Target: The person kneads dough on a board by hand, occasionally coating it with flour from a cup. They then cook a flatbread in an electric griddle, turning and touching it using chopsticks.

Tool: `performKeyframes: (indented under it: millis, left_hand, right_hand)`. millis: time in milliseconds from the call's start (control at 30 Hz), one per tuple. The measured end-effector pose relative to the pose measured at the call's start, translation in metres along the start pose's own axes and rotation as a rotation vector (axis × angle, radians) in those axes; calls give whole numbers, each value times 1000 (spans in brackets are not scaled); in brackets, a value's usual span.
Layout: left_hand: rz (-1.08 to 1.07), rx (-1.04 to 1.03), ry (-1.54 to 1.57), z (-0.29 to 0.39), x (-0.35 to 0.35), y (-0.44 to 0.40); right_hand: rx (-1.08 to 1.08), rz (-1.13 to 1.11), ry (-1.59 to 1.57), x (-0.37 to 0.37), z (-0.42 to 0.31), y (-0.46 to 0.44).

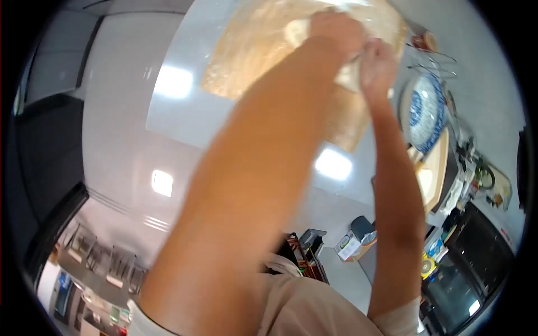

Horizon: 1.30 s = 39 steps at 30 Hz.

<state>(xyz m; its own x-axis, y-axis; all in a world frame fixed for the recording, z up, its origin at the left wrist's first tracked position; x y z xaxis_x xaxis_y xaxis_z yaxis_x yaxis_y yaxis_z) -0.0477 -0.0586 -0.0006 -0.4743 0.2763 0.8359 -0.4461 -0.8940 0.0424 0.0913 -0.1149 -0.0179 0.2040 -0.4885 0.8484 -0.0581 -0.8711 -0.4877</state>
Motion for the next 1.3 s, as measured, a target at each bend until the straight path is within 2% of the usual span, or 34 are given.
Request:
performKeyframes:
  millis: [33, 167, 233, 300, 367, 433, 533, 633, 733, 967, 1033, 1133, 1267, 1300]
  left_hand:
    - [-97, 149, 20, 9, 20, 19]
    - [-16, 250, 69, 10, 35, 71]
    - [125, 250, 70, 16, 41, 99]
    - [84, 310, 30, 23, 41, 124]
    - [354, 96, -117, 19, 15, 157]
    - [435, 79, -122, 11, -11, 173]
    - [488, 107, -171, 9, -14, 162]
    - [423, 192, -228, 3, -16, 142]
    - [309, 279, -244, -2, -10, 115]
    - [204, 306, -207, -16, 6, 52]
    - [231, 290, -191, -20, 10, 37]
    - [252, 293, -163, -26, 11, 6]
    - [240, 235, -118, -31, 14, -3]
    - [65, 272, -11, -33, 19, -6]
  right_hand:
    - [-19, -22, -55, 17, -14, 15]
    - [-145, -23, -376, 59, -58, 53]
    - [-156, -65, -432, 80, -70, 74]
    - [-145, -82, -366, 85, -74, 93]
    - [-134, -58, -184, 79, -86, 114]
    - [-90, -32, 56, 70, -98, 124]
    - [-191, -134, 51, 59, -97, 119]
    - [-259, -453, 32, 52, -91, 93]
    - [-266, -518, 96, 41, -85, 65]
    - [-392, -570, 95, 15, -76, 5]
    - [-437, -582, 102, 7, -71, -8]
    - [-458, -478, 63, -7, -62, -32]
    - [-403, -523, 47, -11, -52, -55]
    - [-471, -576, -262, -21, -39, -59]
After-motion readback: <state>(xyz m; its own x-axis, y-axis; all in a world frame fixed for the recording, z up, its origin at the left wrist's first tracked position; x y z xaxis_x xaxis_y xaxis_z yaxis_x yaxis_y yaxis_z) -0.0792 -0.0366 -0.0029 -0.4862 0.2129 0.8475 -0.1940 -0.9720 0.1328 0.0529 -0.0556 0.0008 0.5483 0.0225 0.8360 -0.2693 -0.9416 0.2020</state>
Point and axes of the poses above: each hand's wrist, its own y-axis away from the middle knuckle, its own x-axis out of the back of the hand, z = x × y, the point moved 3 cm from there along -y, towards the middle knuckle, and after that the axes turned 1 degree about z, right-handed, at the moved point
